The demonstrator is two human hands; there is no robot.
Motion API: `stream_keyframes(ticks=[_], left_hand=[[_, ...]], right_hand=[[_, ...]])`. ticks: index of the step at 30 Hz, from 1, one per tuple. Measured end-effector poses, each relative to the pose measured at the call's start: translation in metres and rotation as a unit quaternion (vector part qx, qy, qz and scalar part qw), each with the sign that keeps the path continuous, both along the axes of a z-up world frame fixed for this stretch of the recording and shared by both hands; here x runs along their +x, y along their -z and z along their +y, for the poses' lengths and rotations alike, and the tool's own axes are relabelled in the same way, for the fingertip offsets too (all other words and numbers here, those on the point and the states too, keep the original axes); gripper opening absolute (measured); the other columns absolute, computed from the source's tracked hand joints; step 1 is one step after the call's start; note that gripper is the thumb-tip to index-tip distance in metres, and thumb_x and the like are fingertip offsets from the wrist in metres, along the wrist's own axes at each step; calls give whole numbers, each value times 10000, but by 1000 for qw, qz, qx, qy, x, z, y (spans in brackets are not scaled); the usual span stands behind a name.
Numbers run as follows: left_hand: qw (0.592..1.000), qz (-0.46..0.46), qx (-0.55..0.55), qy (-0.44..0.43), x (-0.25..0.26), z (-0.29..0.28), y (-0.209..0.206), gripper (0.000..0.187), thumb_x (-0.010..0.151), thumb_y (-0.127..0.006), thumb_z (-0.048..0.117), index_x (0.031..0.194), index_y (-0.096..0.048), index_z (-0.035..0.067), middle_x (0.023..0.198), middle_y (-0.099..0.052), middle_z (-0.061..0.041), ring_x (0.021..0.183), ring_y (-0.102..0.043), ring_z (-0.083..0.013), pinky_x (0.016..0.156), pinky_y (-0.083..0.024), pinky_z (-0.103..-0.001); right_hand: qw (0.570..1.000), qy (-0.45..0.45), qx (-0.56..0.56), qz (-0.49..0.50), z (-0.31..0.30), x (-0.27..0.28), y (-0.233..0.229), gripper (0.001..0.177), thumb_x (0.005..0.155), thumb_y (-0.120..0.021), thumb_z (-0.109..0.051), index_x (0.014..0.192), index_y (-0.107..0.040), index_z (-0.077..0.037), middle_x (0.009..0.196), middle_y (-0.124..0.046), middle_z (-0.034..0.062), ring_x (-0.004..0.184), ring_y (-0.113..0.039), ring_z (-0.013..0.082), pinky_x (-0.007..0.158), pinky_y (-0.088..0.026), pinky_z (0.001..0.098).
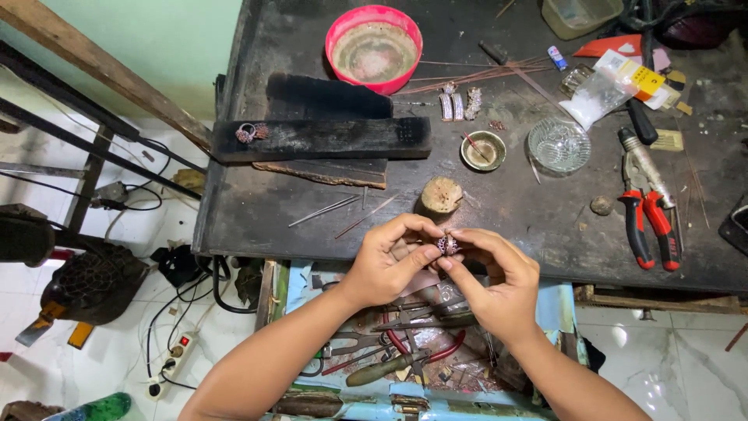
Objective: Assembling small metal jewelry components and soldering them together using a handheld blowtorch on a workbench.
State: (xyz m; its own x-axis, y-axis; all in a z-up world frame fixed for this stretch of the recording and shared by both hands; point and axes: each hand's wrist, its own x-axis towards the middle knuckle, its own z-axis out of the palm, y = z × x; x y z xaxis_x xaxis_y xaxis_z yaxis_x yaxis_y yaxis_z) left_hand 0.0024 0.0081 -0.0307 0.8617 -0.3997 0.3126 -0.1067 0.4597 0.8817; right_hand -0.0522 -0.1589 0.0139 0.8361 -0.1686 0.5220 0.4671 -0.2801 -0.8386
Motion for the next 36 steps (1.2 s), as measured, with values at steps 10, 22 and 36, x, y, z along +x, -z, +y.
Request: stream_keyframes(ticks=[10, 22, 36], left_hand=[[999, -20, -13, -40, 7, 10, -17, 194, 949, -703, -21, 1130, -666, -79, 924, -709, -165, 783, -742, -162, 702, -656, -306], [991, -72, -92, -71, 22, 20, -20, 258, 1001, -637, 111, 1159, -654, -92, 924, -707, -208, 819, -690, -184, 747, -620, -324], [943, -54, 13, -328, 54, 29, -2, 146, 1072, -483, 78, 1041, -604, 3, 683, -590, -82, 519, -481, -75, 451, -419, -214]], right_hand=[[999, -7, -32, -2, 13, 8, -24, 265, 781, -850, 45, 1029, -757, 60, 982, -765, 198, 810, -767, 275, 692, -657, 359], [997, -12, -62, -42, 32, 16, -37, 231, 795, -842, 29, 1013, -765, 33, 965, -773, 188, 828, -767, 283, 694, -643, 372], [993, -35, -79, -80, 44, 20, -34, 195, 806, -847, -18, 990, -782, -27, 1018, -792, 167, 935, -782, 330, 815, -613, 434]])
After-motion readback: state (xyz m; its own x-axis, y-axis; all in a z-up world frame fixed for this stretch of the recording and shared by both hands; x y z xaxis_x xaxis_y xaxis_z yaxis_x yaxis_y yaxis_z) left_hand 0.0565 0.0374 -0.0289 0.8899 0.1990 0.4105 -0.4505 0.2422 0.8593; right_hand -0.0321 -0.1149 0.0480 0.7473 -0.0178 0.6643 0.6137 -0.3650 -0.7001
